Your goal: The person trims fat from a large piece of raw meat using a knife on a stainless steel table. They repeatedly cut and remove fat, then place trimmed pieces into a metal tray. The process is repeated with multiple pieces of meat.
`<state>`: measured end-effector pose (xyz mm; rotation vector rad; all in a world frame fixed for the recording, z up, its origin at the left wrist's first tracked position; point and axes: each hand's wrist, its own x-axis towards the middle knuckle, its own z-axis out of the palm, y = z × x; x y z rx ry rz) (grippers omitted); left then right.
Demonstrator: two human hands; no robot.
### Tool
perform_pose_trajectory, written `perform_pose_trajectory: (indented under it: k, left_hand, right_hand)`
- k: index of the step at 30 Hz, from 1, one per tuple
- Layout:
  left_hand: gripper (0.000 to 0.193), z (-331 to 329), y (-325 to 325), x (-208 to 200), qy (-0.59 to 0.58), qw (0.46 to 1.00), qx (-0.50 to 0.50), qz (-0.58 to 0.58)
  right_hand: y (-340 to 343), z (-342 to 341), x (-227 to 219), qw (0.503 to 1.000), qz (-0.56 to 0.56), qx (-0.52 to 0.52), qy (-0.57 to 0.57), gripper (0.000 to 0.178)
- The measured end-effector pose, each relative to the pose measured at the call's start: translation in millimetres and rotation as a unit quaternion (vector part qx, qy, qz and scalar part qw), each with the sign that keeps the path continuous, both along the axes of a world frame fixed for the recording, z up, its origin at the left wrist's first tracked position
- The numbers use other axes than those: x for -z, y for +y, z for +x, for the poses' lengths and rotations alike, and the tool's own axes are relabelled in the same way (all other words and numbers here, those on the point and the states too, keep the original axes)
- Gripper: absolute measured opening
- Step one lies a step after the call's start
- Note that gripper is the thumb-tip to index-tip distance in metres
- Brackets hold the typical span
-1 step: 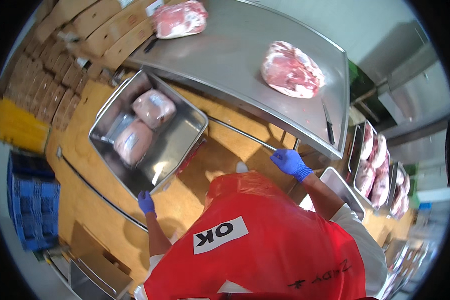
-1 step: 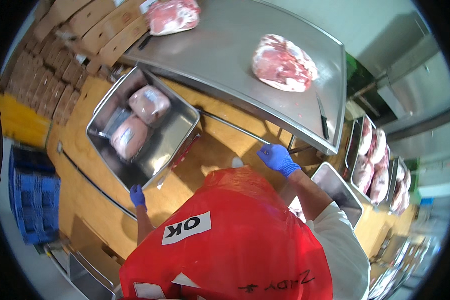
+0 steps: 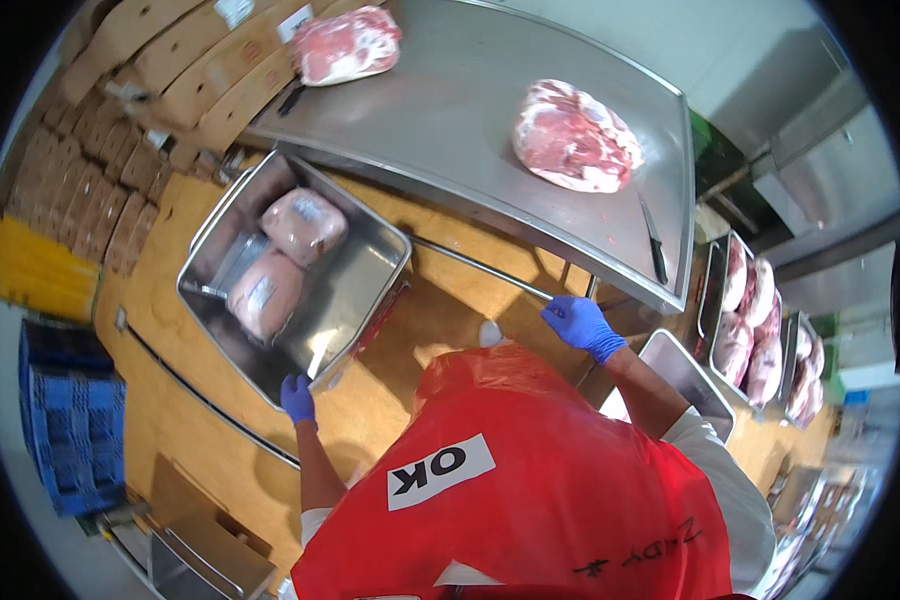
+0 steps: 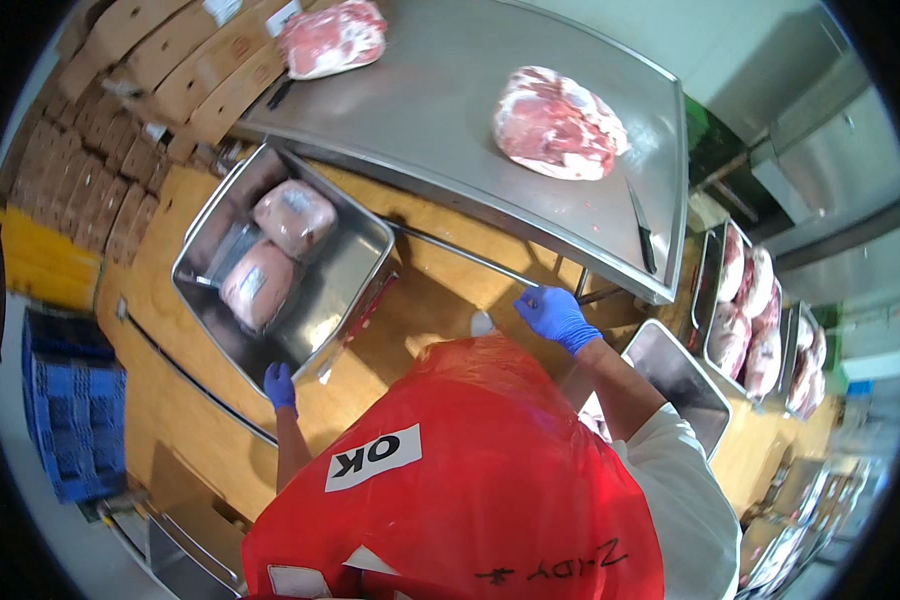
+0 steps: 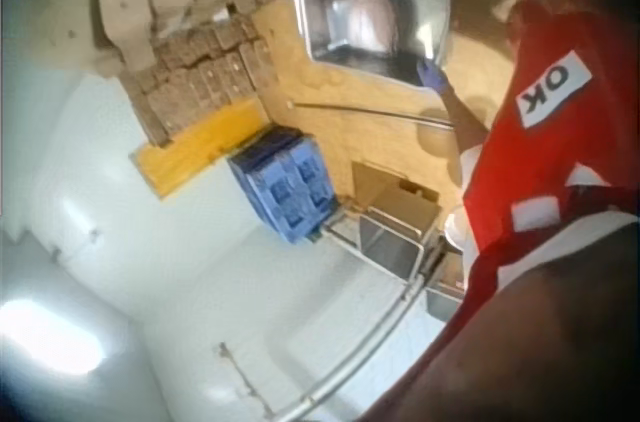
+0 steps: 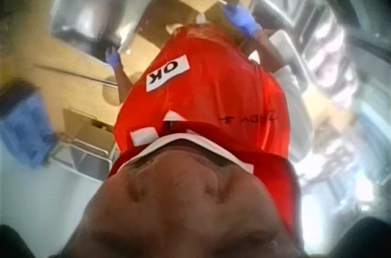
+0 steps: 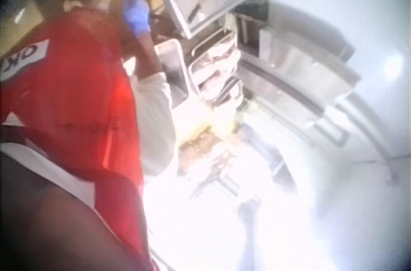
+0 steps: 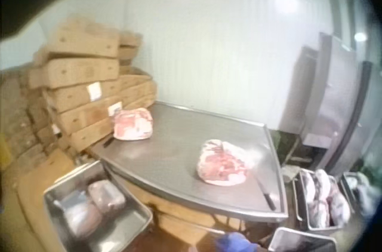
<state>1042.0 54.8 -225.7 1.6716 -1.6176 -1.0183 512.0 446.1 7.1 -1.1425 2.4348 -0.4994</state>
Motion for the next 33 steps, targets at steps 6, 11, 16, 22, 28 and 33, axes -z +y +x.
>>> perform_pose_trajectory:
  k: [6, 11, 16, 22, 28, 33]
  left_hand:
    - [0.051, -221, -62, -72, 0.006, 0.978, 0.188, -0.087]
    - [0.055, -466, -15, -191, 0.052, 0.927, 0.367, -0.062]
    - [0.068, -676, 92, -284, -0.083, 0.784, 0.547, -0.281]
    - [0.082, -841, 168, -291, -0.089, 0.672, 0.612, -0.407]
    - [0.087, -930, 124, -246, -0.089, 0.737, 0.578, -0.34]
    - [0.089, -957, 52, -235, -0.151, 0.786, 0.541, -0.257]
  right_hand:
    - [40, -78, 20, 0.978, -0.064, 0.18, 0.081, 0.026]
    - [99, -183, 60, 0.918, -0.066, 0.323, 0.222, 0.038]
    - [151, -247, 97, 0.887, 0.021, 0.399, 0.23, 0.062]
    - [165, -274, 127, 0.9, -0.001, 0.412, 0.142, 0.059]
    - [166, -288, 112, 0.886, -0.045, 0.462, -0.028, 0.055]
    - [181, -271, 77, 0.852, -0.156, 0.466, -0.177, 0.052]
